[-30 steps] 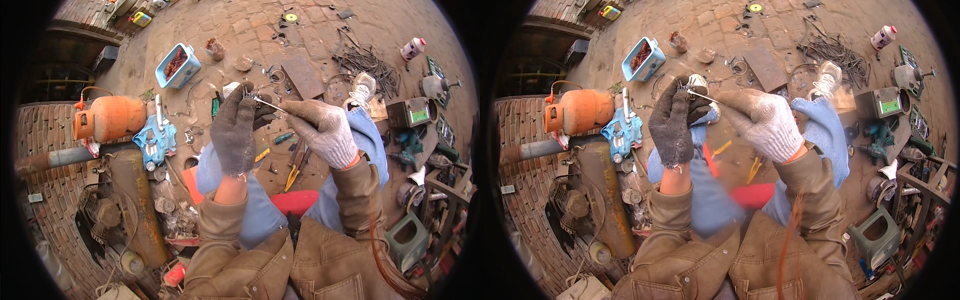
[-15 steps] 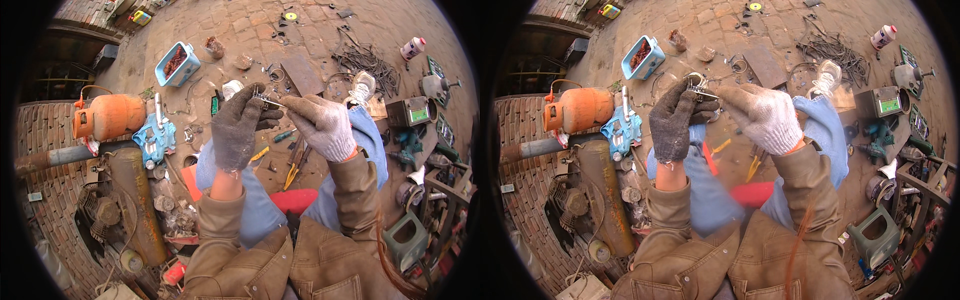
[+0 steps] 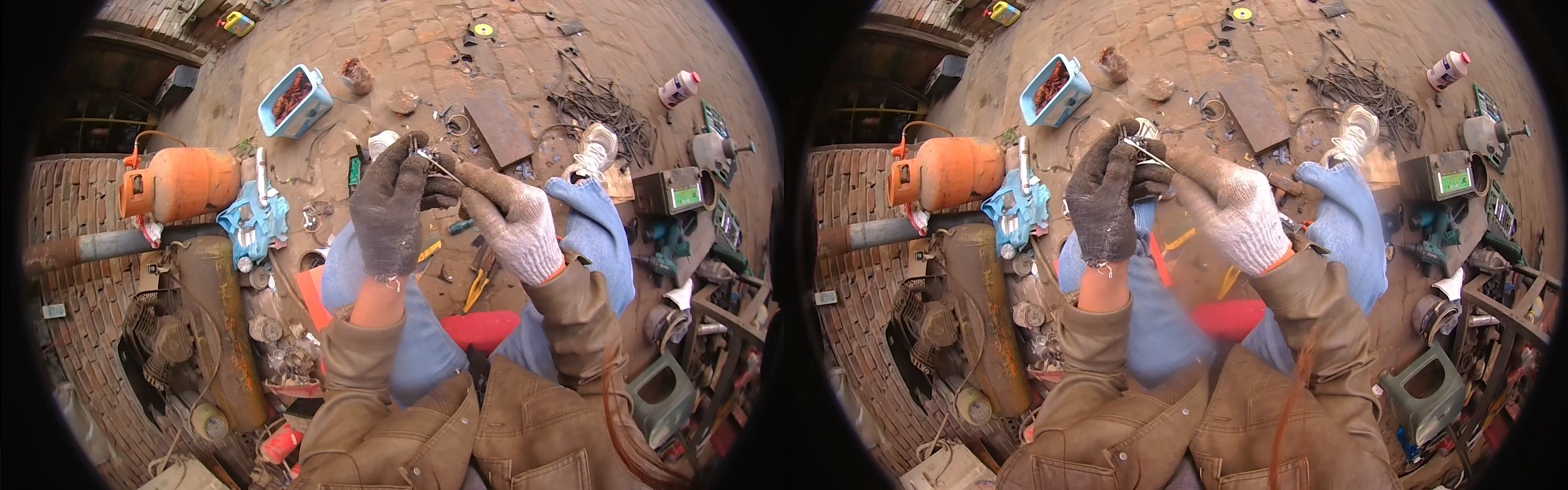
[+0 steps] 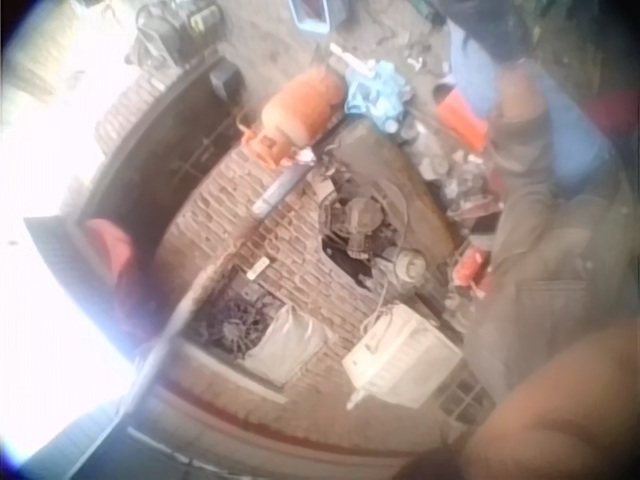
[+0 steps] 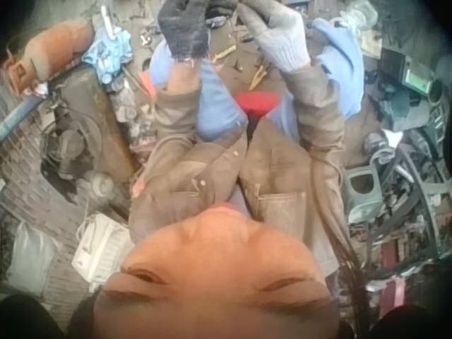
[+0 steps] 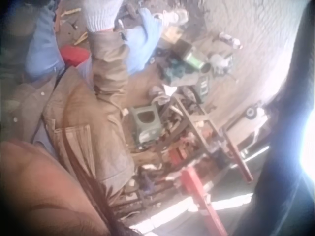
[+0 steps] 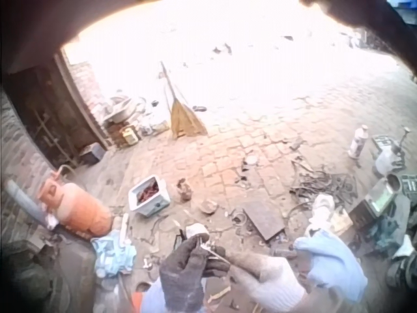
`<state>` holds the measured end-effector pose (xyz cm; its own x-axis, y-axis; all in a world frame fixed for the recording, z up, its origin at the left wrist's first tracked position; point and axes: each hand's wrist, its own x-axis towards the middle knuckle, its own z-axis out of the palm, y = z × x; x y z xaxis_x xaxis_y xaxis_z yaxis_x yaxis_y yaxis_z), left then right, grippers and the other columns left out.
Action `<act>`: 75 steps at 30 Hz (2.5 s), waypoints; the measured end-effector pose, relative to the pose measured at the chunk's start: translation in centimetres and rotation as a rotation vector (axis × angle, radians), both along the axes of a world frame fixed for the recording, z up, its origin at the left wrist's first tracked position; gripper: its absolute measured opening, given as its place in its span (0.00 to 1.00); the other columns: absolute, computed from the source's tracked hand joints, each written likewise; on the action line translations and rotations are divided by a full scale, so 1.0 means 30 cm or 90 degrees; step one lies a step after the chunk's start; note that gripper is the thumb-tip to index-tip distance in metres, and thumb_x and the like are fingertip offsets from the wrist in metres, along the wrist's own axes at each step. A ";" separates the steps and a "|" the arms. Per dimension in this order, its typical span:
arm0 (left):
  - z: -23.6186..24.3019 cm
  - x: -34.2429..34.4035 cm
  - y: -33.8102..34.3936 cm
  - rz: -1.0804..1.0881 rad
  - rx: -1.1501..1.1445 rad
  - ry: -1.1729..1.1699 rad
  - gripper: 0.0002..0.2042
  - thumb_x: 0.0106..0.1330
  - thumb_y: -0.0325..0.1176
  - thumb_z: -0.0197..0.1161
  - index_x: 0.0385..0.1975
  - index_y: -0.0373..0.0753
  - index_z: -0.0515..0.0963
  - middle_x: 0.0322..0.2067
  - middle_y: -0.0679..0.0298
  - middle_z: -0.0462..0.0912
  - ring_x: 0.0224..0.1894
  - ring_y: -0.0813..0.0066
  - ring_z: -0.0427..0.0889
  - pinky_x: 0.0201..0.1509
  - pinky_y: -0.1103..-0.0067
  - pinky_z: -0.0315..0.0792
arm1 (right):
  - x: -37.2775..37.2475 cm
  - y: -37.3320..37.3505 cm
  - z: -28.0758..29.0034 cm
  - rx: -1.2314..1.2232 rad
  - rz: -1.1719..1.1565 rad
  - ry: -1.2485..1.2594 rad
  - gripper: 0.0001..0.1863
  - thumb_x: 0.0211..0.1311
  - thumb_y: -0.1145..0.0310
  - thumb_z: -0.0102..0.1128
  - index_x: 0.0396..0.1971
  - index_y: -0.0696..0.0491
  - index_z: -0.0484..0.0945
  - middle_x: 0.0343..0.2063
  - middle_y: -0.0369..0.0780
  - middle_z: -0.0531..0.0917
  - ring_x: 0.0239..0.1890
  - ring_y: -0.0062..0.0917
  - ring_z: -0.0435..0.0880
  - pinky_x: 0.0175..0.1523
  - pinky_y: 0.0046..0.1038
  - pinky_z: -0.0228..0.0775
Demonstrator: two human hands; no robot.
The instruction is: The person uses a small metal file to smooth a small metal component held in their left hand. They then switch to using pliers to grip and adjust the same component. The work is performed while seated on a low stool in a cluttered workshop environment.
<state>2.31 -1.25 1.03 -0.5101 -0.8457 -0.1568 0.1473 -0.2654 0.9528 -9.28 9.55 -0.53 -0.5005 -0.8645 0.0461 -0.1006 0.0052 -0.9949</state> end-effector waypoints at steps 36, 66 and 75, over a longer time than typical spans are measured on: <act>-0.014 -0.036 0.011 0.122 -0.040 0.003 0.14 0.74 0.25 0.54 0.55 0.26 0.74 0.38 0.50 0.85 0.29 0.74 0.83 0.29 0.80 0.80 | 0.036 -0.005 -0.011 -0.028 -0.106 0.220 0.13 0.63 0.75 0.63 0.47 0.61 0.83 0.33 0.50 0.86 0.33 0.33 0.88 0.39 0.29 0.78; -0.083 -0.023 0.012 0.116 -0.165 -0.115 0.14 0.73 0.27 0.58 0.54 0.27 0.77 0.38 0.58 0.85 0.35 0.77 0.85 0.37 0.80 0.81 | 0.088 -0.008 -0.057 0.032 -0.138 0.120 0.12 0.64 0.71 0.63 0.45 0.59 0.83 0.34 0.55 0.85 0.38 0.45 0.87 0.42 0.34 0.78; -0.092 -0.025 0.021 0.095 -0.137 -0.097 0.14 0.74 0.27 0.57 0.54 0.27 0.76 0.38 0.58 0.85 0.35 0.77 0.85 0.37 0.80 0.81 | 0.084 0.004 -0.043 0.062 -0.122 0.033 0.14 0.64 0.70 0.63 0.47 0.61 0.82 0.33 0.55 0.85 0.37 0.39 0.89 0.41 0.31 0.77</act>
<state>1.55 -0.62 -1.72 -0.3615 -0.9319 -0.0307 0.0202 -0.0408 0.9990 -6.77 9.67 -1.83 -0.6557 -0.7550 -0.0031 -0.1402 0.1258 -0.9821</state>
